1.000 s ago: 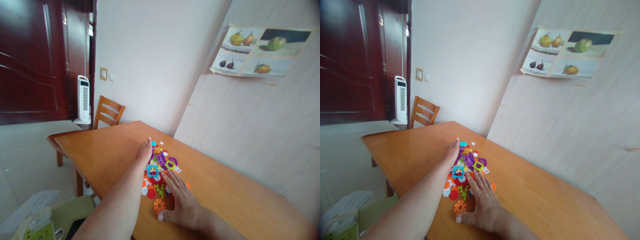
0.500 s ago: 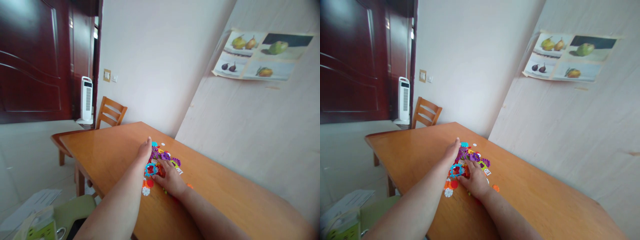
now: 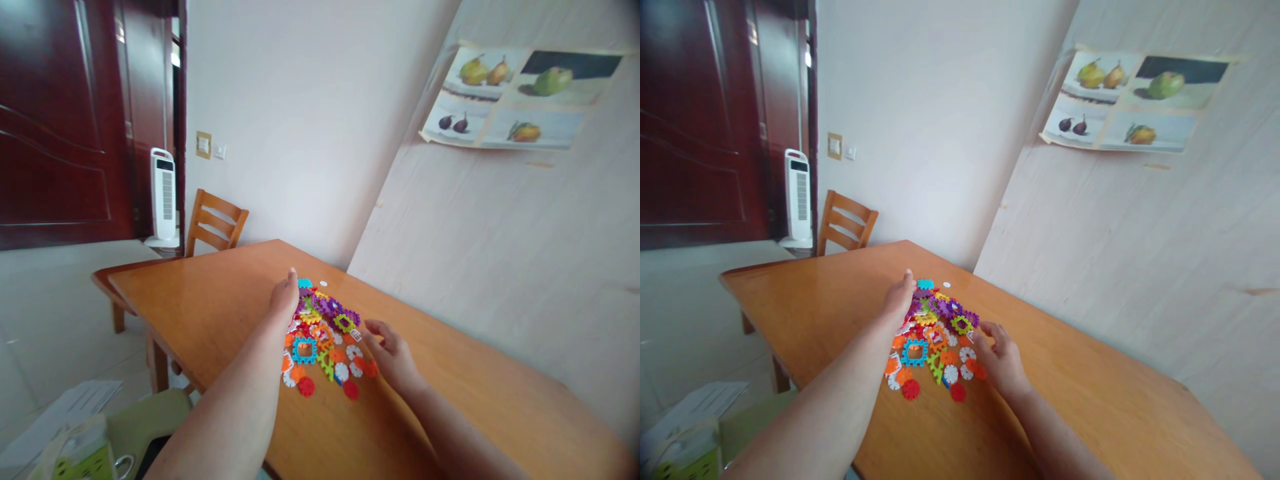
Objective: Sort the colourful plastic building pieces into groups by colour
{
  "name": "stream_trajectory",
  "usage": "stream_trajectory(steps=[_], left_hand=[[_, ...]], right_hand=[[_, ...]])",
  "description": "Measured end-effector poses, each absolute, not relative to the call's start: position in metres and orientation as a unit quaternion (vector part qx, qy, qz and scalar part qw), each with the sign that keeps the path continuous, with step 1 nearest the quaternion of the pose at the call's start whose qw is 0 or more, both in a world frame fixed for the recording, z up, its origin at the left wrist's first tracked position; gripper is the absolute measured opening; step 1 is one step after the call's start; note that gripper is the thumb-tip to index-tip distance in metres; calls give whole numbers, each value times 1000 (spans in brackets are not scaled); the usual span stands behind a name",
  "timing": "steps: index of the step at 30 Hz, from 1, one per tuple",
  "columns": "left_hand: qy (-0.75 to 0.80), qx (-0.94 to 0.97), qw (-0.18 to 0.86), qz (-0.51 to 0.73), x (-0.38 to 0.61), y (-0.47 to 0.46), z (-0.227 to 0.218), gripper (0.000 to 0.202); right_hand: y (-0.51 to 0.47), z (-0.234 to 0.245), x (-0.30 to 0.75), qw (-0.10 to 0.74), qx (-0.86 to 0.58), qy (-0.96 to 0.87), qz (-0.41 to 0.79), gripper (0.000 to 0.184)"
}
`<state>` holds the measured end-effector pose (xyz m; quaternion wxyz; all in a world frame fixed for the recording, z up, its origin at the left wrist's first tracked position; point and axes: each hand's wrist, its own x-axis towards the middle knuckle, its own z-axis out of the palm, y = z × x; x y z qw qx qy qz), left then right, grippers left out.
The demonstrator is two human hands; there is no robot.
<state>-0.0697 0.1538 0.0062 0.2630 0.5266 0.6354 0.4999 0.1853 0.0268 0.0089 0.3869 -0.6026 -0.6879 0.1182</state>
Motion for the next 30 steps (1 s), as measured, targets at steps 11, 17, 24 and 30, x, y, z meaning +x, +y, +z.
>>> stream_trajectory(steps=[11,17,24,30], left_hand=[[562,657,200,461,-55,126,24,63],[558,718,118,399,-48,96,44,55],[384,876,48,290,10,38,45,47],[279,938,13,206,29,5,21,34]], right_hand=[[-45,-12,286,244,-777,-580,43,34],[-38,-5,276,215,-797,-563,46,28],[-40,0,272,212,-792,-569,53,29],[-39,-1,274,210,-783,-583,60,30]])
